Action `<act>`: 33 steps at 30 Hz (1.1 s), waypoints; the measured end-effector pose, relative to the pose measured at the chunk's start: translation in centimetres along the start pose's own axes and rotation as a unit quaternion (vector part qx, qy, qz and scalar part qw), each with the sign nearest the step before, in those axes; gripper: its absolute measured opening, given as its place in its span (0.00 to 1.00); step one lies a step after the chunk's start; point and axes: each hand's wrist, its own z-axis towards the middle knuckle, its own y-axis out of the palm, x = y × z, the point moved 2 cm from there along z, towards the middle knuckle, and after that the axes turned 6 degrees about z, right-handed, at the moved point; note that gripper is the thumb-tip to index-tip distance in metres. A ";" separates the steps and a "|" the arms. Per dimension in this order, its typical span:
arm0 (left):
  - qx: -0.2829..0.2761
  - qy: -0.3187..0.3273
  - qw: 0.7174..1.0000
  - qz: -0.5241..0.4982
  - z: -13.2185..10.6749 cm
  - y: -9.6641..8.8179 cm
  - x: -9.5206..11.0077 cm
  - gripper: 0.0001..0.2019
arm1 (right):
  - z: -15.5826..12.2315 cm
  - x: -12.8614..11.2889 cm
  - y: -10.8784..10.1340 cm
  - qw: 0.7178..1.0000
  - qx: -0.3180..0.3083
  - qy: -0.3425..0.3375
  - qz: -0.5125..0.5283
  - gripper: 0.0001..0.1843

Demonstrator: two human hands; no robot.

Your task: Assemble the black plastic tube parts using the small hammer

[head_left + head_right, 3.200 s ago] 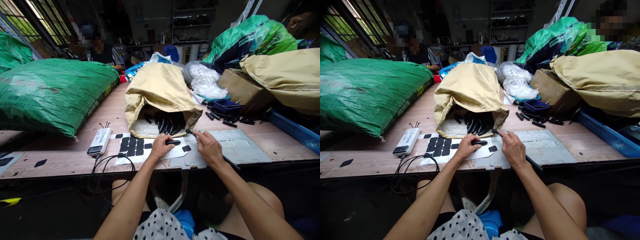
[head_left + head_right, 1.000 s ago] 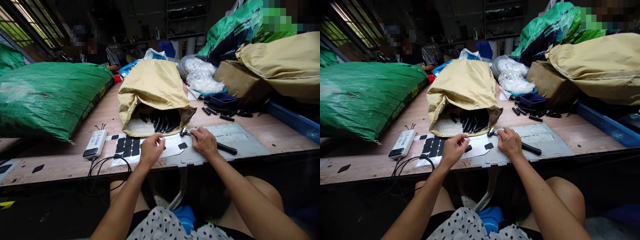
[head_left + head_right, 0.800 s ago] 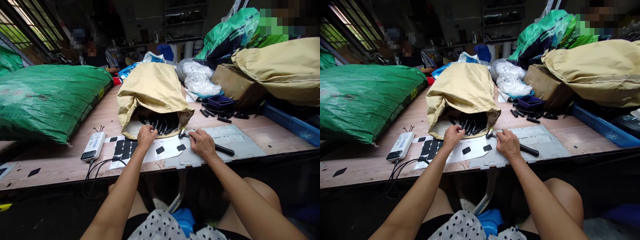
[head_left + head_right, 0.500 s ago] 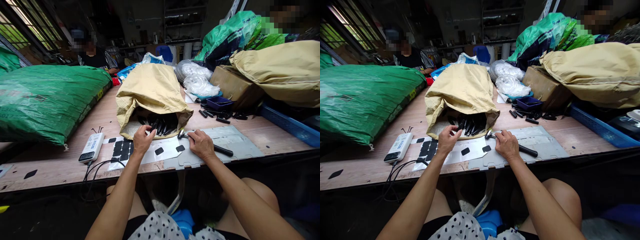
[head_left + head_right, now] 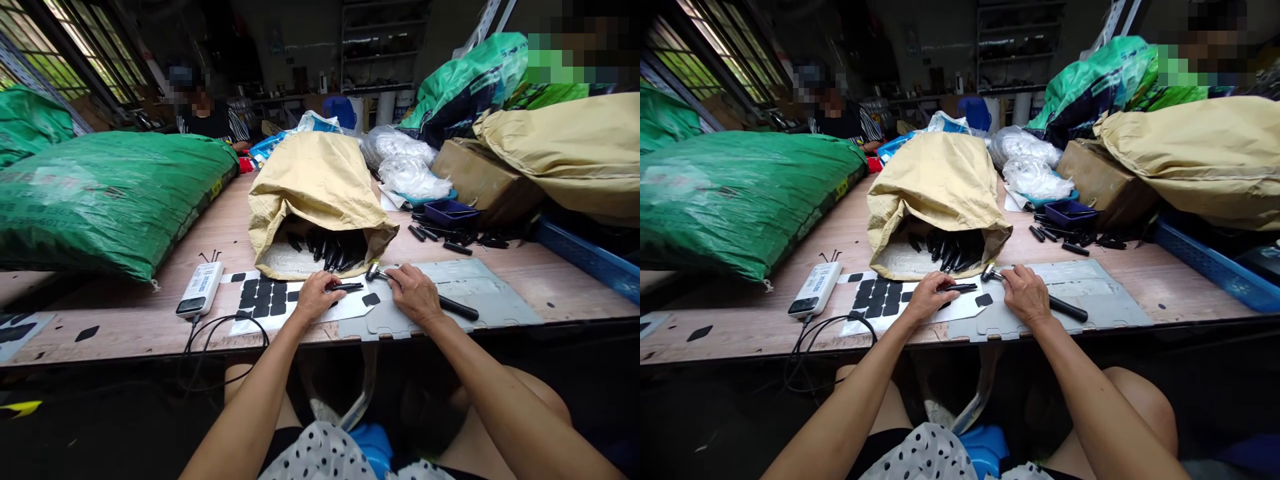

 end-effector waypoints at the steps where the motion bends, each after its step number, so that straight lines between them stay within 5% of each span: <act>1: -0.001 -0.003 1.000 -0.003 0.0 0.0 0.0 0.08 | -0.1 -0.2 -0.3 1.000 0.001 -0.003 0.010 0.15; 6: -0.002 -0.008 1.000 -0.003 0.0 0.0 0.1 0.09 | -0.3 -3.4 -1.8 0.994 0.050 -0.008 0.097 0.21; 14: 0.004 -0.006 1.000 -0.003 -0.2 0.3 -0.1 0.09 | -0.2 -8.7 -1.9 0.988 0.017 -0.077 0.136 0.22; 18: 0.005 -0.014 1.000 0.013 -0.2 0.1 0.1 0.06 | -0.7 -8.3 -1.1 0.991 -0.027 -0.069 0.110 0.21; 24: 0.006 -0.005 1.000 -0.003 -0.2 0.2 0.1 0.08 | -1.2 -7.2 -1.5 0.990 0.023 -0.020 0.136 0.22; 28: 0.010 -0.009 1.000 -0.003 -0.1 0.3 -0.1 0.09 | -1.4 -6.7 -1.4 0.990 -0.009 -0.018 0.138 0.21; 33: 0.003 -0.016 1.000 -0.025 0.0 0.2 -0.2 0.09 | -0.8 -4.6 -2.2 0.992 0.056 0.020 0.114 0.20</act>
